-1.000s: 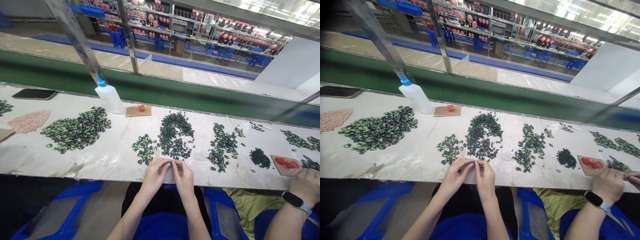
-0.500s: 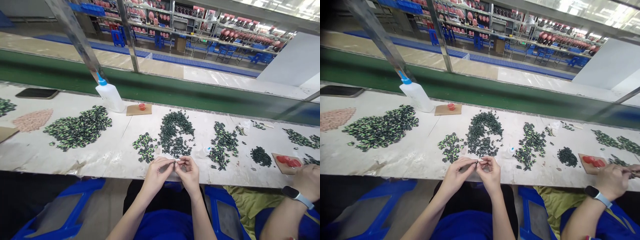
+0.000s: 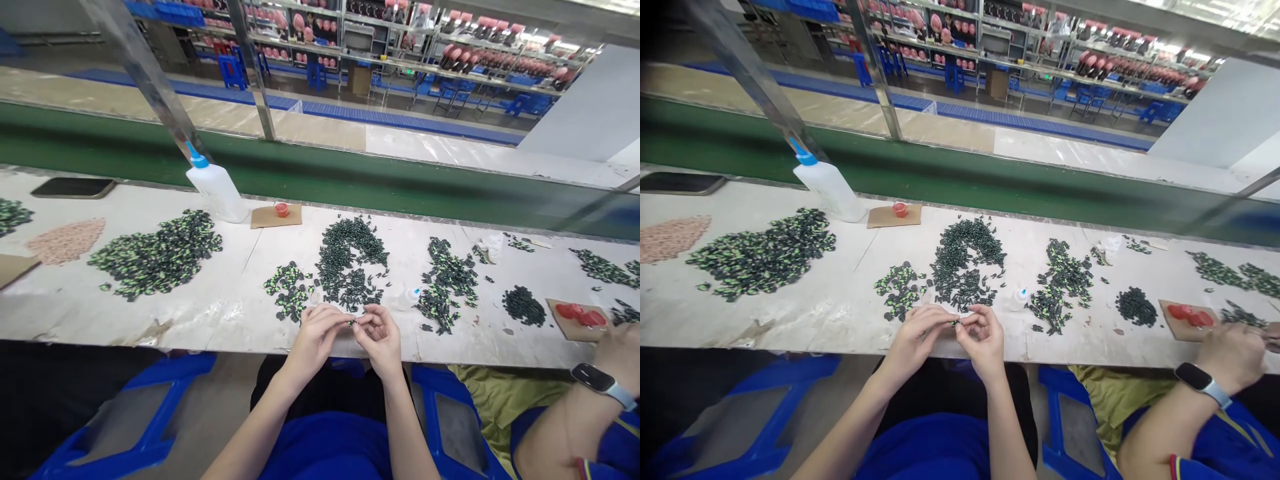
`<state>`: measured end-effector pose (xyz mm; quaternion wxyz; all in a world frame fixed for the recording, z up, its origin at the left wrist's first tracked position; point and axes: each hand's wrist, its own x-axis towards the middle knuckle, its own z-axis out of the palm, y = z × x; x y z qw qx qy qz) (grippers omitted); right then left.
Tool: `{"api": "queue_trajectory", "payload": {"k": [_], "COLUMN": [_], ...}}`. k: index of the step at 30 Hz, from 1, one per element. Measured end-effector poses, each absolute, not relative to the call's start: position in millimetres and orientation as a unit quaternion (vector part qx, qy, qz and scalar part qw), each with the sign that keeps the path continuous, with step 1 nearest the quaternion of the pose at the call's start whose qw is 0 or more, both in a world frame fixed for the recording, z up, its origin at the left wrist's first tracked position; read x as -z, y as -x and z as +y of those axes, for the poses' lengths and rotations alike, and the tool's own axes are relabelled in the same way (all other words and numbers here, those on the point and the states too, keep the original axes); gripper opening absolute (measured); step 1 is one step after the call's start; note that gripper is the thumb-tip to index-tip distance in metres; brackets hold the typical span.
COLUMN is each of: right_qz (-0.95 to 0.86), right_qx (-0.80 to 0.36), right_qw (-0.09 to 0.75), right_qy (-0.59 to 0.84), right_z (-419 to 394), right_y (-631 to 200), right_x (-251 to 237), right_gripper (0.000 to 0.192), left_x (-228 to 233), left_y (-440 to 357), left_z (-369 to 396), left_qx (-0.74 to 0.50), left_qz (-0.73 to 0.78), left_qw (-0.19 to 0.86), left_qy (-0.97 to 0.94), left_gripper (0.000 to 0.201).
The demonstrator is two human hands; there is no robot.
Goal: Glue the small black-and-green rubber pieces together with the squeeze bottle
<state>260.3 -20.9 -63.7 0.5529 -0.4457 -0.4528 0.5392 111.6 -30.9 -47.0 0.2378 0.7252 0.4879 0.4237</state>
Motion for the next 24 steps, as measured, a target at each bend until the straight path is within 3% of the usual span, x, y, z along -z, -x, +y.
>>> {"api": "queue_trajectory", "payload": {"k": [17,24], "right_qz": [-0.464,-0.574], "right_qx": [-0.582,-0.502], "right_qw": [0.501,0.430], "right_qy": [0.442,0.483], "right_z": [-21.9,-24.7], "right_y": [-259.0,-282.1], "right_x": [55.8,51.1], "right_gripper": [0.035,0.017], "left_x": [45.7,53.7], "left_y": [-97.5,-101.5], "left_z": [-27.9,-36.8], "left_qx": [-0.363,-0.295], "left_qz": [0.428,0.467], "left_qw": [0.117,0.225], "left_qy": [-0.819,-0.803], "left_gripper": [0.033,0.027]}}
